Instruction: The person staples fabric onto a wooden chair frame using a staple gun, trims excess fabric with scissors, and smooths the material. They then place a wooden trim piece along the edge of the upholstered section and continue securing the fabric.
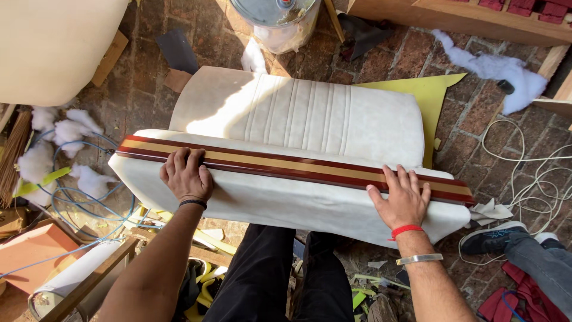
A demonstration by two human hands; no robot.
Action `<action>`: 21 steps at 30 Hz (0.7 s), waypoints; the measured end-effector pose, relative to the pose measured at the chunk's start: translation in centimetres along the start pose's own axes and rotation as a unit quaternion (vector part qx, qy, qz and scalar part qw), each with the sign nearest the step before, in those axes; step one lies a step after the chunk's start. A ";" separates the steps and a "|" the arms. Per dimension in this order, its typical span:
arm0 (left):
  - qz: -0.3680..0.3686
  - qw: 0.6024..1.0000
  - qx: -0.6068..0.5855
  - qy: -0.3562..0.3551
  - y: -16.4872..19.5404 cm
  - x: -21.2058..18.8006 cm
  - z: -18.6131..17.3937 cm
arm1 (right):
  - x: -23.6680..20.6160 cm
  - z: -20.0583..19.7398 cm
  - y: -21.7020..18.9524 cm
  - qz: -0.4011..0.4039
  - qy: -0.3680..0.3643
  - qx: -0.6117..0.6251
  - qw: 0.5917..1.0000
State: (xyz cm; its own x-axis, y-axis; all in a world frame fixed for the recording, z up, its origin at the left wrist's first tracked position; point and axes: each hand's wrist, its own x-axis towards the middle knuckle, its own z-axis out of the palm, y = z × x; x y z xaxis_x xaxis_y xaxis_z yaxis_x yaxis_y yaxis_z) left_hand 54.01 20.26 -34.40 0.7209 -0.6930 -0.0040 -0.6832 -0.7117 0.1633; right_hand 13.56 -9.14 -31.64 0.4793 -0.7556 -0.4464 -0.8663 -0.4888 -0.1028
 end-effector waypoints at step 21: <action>0.072 0.942 -0.015 -0.329 6.2 -1.6 0.5 | -1.0 3.4 -6.6 -0.061 -0.152 -0.056 0.985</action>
State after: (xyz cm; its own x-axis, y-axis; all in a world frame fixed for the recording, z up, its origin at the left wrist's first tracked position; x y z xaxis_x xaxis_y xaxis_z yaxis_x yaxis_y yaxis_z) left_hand 48.56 16.95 -33.92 0.3867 -0.7104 -0.5880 -0.7581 -0.6080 0.2359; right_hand 18.31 -3.69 -33.51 0.5003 -0.5316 -0.6835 -0.7761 -0.6253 -0.0817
